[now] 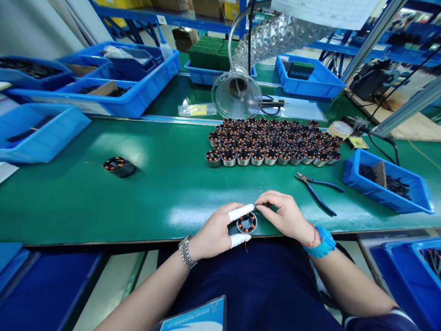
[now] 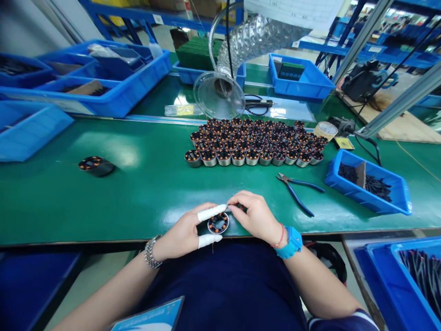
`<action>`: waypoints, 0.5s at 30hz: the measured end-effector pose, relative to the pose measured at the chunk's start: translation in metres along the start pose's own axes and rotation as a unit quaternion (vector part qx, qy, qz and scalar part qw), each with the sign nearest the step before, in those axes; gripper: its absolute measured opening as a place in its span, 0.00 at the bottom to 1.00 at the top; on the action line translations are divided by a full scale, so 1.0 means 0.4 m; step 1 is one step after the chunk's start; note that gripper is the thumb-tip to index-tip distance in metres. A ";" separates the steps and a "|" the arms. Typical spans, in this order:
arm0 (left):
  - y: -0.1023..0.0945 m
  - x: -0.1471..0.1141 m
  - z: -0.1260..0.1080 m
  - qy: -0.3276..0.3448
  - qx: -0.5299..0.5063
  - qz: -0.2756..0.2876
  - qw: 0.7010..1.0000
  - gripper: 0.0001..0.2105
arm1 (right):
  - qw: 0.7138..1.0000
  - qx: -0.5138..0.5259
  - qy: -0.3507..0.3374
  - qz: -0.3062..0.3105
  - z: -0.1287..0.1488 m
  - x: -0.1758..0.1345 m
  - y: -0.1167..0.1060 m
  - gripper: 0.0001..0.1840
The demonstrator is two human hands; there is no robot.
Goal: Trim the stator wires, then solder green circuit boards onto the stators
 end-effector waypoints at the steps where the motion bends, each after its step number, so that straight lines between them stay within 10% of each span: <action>1: 0.001 0.000 0.001 0.000 0.001 0.001 1.000 0.28 | 1.000 0.000 0.000 -0.001 0.000 0.000 -0.001 0.04; 15: 0.005 0.001 0.004 -0.010 0.015 0.014 1.000 0.27 | 0.959 -0.226 -0.168 -0.018 0.038 -0.024 0.046 0.10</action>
Point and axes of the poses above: each hand's wrist, its own x-axis towards the middle knuckle, its own y-axis out of the palm, z = x × y, the point moved 8 cm from there along x, towards the middle knuckle, and after that the axes turned 1 degree about y, right-handed, at the moved point
